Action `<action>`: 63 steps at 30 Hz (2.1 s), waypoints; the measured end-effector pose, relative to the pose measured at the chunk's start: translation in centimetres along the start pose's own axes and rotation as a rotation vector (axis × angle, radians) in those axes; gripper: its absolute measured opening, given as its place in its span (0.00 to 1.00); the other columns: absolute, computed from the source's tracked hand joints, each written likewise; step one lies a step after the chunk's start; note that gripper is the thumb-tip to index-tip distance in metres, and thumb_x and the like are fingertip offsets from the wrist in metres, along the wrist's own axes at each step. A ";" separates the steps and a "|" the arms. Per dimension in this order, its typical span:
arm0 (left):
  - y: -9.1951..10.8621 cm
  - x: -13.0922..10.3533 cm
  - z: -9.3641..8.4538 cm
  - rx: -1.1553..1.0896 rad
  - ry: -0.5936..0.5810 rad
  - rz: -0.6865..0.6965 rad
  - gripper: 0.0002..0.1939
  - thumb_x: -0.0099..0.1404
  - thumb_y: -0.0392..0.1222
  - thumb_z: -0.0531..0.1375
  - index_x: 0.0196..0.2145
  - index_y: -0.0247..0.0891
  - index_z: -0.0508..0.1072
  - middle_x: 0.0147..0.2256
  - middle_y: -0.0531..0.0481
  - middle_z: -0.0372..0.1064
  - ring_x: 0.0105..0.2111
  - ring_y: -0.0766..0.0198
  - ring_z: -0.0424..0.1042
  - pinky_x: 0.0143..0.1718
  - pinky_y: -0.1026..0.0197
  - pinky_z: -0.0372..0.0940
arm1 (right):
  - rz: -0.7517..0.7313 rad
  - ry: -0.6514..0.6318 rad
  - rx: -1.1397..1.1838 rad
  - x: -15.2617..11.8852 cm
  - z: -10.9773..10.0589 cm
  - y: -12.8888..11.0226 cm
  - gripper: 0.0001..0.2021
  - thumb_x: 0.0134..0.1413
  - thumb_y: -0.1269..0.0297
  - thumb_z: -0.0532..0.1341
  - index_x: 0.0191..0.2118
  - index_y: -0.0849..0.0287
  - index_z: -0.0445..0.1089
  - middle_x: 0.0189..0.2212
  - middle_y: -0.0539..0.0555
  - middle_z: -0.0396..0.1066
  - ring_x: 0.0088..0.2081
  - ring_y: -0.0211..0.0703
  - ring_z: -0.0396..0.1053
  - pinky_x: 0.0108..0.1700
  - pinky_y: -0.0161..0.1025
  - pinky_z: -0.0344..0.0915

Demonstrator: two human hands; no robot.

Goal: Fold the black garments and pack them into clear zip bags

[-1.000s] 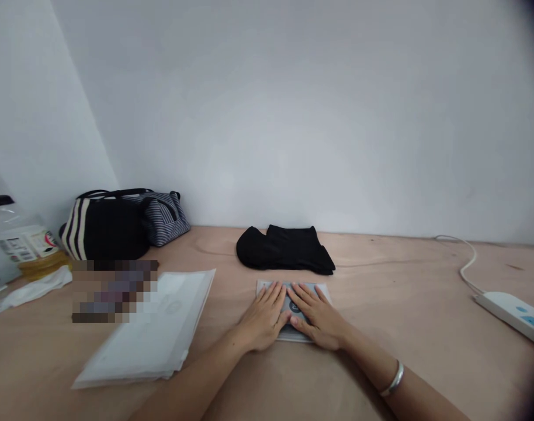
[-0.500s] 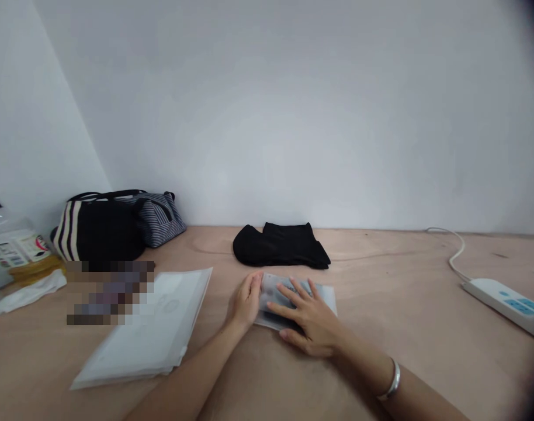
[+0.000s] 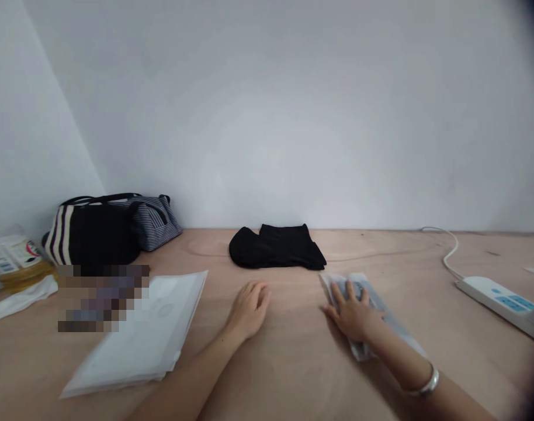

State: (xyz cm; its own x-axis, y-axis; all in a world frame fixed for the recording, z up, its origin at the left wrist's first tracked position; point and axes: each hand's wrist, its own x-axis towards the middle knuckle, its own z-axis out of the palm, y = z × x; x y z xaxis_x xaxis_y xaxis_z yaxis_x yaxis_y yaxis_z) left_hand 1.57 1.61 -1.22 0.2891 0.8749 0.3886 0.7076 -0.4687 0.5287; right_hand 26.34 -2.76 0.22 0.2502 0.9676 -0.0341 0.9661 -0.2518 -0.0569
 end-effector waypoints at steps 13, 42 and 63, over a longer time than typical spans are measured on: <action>0.7 1.1 -0.8 0.306 -0.138 0.061 0.16 0.62 0.43 0.51 0.47 0.38 0.63 0.45 0.45 0.63 0.45 0.57 0.63 0.46 0.58 0.58 | -0.208 0.189 0.112 7.1 -1.9 2.1 0.19 0.53 0.58 0.51 0.50 0.57 0.63 0.48 0.61 0.61 0.49 0.53 0.58 0.48 0.49 0.53; 0.5 2.7 -10.4 0.462 -0.288 0.232 0.11 0.63 0.34 0.48 0.29 0.38 0.68 0.28 0.52 0.66 0.30 0.63 0.66 0.33 0.63 0.58 | -0.850 0.235 0.152 1.8 -3.9 -1.5 0.01 0.42 0.69 0.57 0.25 0.58 0.66 0.27 0.49 0.66 0.33 0.38 0.62 0.43 0.40 0.49; 1.3 -5.4 -5.3 0.315 -0.557 0.173 0.29 0.64 0.58 0.41 0.60 0.51 0.37 0.61 0.49 0.31 0.60 0.50 0.31 0.55 0.38 0.34 | -0.752 -0.096 0.154 -2.4 0.1 -1.0 0.32 0.53 0.42 0.42 0.61 0.49 0.36 0.62 0.55 0.33 0.61 0.55 0.29 0.56 0.60 0.33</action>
State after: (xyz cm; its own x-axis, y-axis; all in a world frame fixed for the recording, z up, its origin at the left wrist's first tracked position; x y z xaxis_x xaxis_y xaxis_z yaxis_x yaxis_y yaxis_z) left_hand -2.51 -4.32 1.38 0.6456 0.7624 -0.0449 0.7516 -0.6238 0.2146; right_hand 24.78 -4.83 0.31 -0.4833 0.8753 -0.0173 0.8526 0.4660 -0.2364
